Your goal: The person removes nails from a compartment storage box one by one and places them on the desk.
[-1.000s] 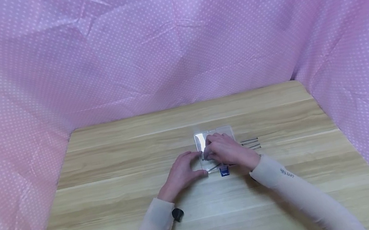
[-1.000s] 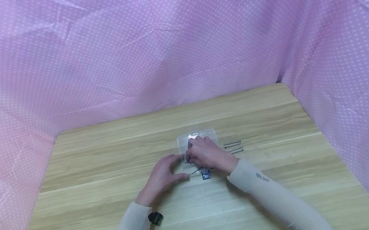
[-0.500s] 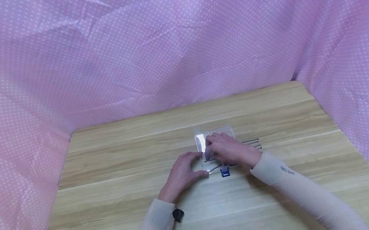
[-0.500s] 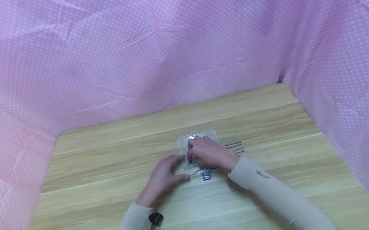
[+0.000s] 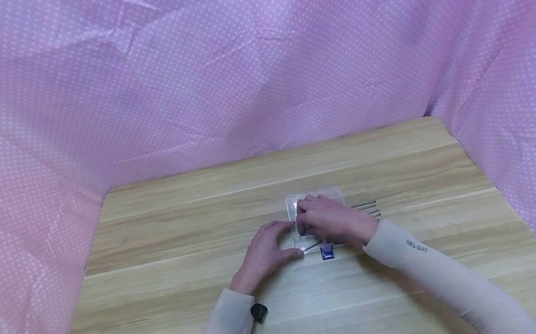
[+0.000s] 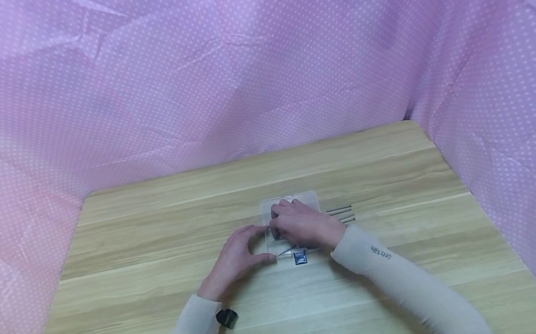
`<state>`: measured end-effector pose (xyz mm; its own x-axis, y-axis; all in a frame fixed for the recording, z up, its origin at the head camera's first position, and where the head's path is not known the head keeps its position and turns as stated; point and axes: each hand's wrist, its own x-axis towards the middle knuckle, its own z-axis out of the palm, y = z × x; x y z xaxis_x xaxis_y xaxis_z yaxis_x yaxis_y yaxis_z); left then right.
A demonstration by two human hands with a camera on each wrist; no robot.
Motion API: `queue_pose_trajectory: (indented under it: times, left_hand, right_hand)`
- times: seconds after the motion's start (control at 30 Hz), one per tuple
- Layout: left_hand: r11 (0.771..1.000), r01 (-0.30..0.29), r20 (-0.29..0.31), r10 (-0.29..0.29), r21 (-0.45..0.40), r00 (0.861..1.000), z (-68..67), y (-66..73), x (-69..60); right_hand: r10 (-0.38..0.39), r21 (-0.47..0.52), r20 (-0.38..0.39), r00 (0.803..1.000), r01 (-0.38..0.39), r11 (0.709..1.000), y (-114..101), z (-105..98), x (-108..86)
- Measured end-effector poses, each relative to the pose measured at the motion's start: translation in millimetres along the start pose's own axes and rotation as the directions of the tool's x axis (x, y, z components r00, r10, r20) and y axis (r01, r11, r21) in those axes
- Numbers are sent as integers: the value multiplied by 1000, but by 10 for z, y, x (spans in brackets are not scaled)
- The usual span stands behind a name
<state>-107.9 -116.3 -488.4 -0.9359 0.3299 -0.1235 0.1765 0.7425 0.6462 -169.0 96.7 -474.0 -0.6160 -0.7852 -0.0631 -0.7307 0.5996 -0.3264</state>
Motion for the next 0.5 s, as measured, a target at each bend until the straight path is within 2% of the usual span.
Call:
queue_pose_trajectory:
  times: [0.23,0.5]
  left_hand:
    - [1000,3,12,-3,22,1000,0,5,1]
    - [1000,20,16,-21,13,1000,-3,8,-5]
  right_hand:
    - [-17,-46,-9,1000,17,999,-23,8,-19]
    - [-46,-48,-41,998,44,998,-6,6,-81]
